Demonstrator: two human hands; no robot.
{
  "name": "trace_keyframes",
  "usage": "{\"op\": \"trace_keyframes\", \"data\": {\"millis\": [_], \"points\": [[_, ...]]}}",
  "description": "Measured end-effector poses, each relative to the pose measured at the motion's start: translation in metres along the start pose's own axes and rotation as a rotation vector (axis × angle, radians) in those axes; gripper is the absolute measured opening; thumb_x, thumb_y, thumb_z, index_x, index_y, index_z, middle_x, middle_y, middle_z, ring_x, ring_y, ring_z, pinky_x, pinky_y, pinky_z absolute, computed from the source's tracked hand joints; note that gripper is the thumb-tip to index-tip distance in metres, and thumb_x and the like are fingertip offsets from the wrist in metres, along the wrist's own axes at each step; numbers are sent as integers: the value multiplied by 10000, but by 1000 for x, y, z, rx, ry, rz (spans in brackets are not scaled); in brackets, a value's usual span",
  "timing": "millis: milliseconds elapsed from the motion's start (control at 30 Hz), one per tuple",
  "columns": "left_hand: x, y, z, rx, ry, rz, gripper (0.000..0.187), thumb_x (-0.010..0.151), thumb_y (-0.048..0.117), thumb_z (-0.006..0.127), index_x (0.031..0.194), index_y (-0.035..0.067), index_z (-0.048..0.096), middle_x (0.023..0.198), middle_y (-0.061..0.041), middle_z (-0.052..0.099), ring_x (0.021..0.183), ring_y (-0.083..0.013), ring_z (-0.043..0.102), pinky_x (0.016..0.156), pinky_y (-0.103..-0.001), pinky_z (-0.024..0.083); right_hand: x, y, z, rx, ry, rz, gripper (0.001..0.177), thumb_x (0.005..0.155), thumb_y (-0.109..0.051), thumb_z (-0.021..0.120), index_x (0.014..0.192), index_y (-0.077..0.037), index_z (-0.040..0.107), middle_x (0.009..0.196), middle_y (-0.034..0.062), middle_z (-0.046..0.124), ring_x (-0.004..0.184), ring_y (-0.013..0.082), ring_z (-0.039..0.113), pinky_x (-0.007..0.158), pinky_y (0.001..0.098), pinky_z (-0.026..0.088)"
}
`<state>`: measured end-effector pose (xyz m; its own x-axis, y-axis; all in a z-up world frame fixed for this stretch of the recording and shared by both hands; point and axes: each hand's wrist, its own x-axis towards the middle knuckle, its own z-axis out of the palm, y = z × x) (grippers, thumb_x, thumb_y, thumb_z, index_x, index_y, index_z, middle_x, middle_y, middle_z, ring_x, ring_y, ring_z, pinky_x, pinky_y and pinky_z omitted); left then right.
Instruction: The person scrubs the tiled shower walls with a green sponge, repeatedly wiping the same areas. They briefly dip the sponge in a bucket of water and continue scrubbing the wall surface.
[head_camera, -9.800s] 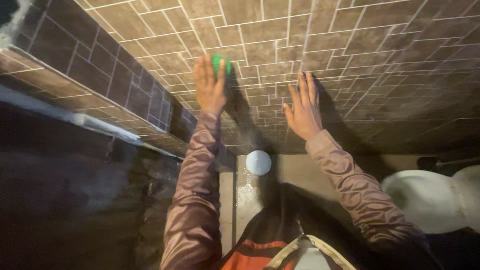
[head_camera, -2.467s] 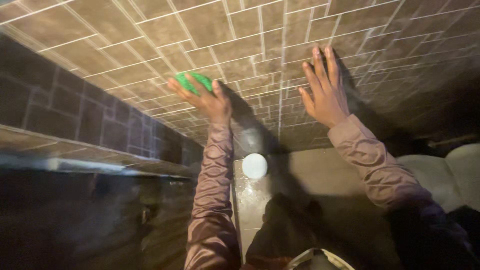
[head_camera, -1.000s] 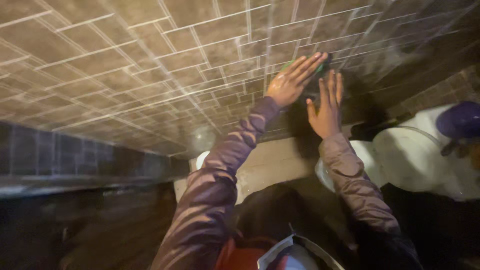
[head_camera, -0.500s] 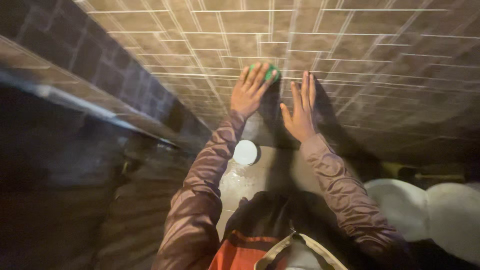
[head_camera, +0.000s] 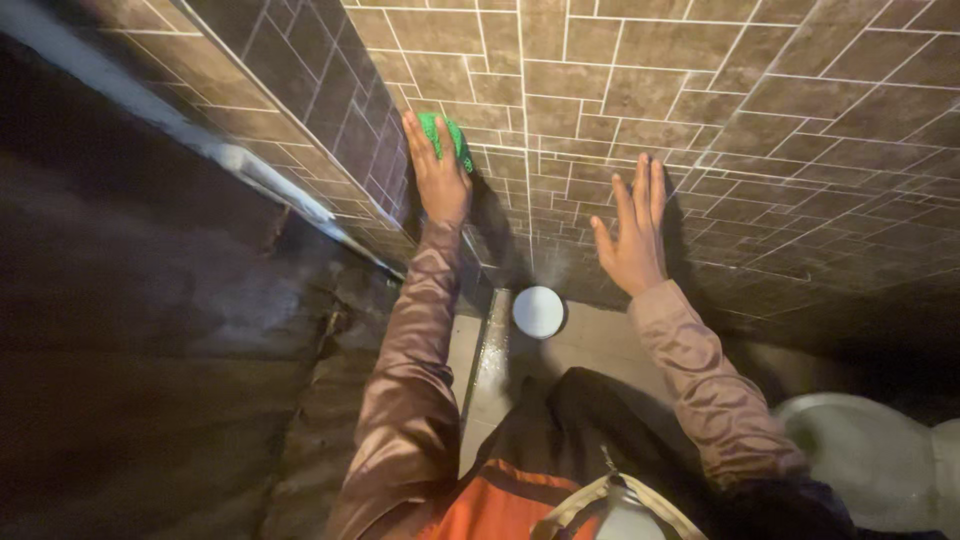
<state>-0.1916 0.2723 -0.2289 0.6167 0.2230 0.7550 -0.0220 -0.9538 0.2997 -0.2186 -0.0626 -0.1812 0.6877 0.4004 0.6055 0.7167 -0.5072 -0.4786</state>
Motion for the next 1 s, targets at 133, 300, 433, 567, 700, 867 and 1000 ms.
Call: {"op": "trace_keyframes", "data": {"millis": [133,300,433,567,700,867,1000], "points": [[-8,10,6,-404,195,-206,661,985,-24,501,1621,120,391,1713,-240,266,1581,-402,324,1282,-486,364,-13,-22,7,60,-19,15,675,970,-113,707,1566,-17,406,1709,263,194,1592,470,156,1288,560,213],[-22,69,-16,-1568,233,-677,515,1002,63,465,1505,-19,534,1459,-283,588,1322,-394,611,1129,-511,499,-38,-55,17,377,-121,126,615,999,-140,665,1556,-35,427,1645,193,417,1543,333,395,1254,465,350],[-48,131,-63,-2213,-99,-800,591,985,168,460,1559,34,414,1455,-198,560,1307,-338,584,1116,-475,485,-48,-77,28,986,-5,385,572,1084,-182,586,1603,-11,416,1503,155,553,1365,233,549,1144,391,473],[-60,179,-92,-2135,-363,-693,633,1038,173,457,1645,32,348,1512,-234,517,1363,-335,547,1192,-442,435,-52,-87,22,1223,184,496,593,1032,-93,624,1563,-6,376,1492,84,545,1365,152,541,1158,318,433],[-68,198,-100,-1890,-577,-699,668,995,139,497,1624,55,289,1629,-143,397,1467,-270,447,1224,-392,363,-64,-88,6,1182,231,515,492,948,27,699,1384,5,471,1330,84,607,1240,165,592,1072,351,496],[-80,213,-100,-1994,-261,-951,586,1010,133,505,1566,22,356,1576,-230,440,1414,-303,475,1191,-441,392,-69,-72,-8,962,292,533,509,860,6,704,1318,-4,485,1231,75,632,1132,169,636,1002,364,541],[-99,242,-107,-1626,-308,-634,506,1086,129,502,1573,18,419,1529,-185,529,1406,-278,513,1199,-385,410,-76,-49,-25,460,37,415,700,758,-51,764,1381,13,450,1293,200,577,1223,296,560,1053,429,471]]}}
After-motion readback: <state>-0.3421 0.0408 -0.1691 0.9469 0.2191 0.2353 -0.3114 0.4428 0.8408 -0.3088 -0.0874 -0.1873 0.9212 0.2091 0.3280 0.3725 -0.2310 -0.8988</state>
